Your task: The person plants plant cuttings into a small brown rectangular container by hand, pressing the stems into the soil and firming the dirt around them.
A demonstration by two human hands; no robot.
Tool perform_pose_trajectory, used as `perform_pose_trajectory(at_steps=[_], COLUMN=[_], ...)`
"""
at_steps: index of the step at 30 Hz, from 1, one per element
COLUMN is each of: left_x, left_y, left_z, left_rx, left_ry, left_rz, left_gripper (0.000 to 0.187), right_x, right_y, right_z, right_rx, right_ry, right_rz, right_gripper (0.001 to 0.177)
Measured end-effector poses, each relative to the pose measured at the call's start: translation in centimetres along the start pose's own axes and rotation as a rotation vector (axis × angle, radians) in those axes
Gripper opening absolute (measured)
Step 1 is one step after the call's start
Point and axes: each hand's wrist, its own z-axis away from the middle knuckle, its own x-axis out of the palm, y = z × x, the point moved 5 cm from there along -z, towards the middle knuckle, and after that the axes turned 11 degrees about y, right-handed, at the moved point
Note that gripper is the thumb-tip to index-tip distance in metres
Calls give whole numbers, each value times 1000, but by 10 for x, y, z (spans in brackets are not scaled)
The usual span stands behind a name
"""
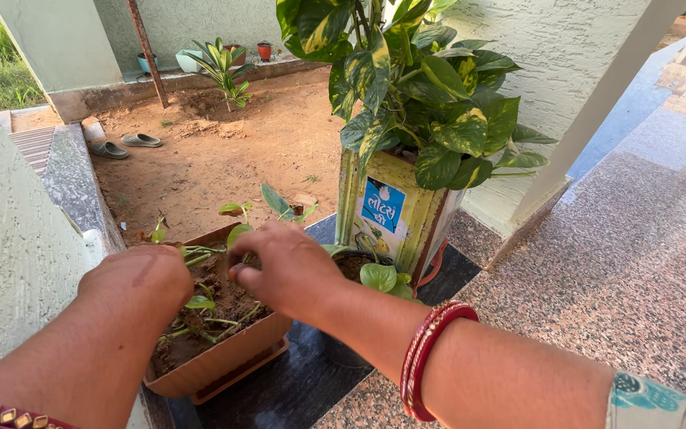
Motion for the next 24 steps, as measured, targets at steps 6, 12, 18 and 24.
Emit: perform_pose_trajectory(at_steps=[6, 12, 18, 24], left_x=[-11, -7, -5, -8], left_y=[6, 7, 10, 12], left_z=[6, 11, 8, 14], left_rx=[-88, -94, -81, -64], left_ry=[-45, -75, -74, -84], left_rz=[-38, -2, -1, -24], left_gripper=[46, 46, 46, 52], right_x=[26, 45, 46, 45], right_y=[-28, -30, -22, -32], right_z=[0, -2, -4, -6], right_rx=[-165, -216, -142, -93], right_ry=[-172, -186, -107, -125], right_rz=[-41, 179, 186, 204], right_gripper=[30, 31, 26, 34])
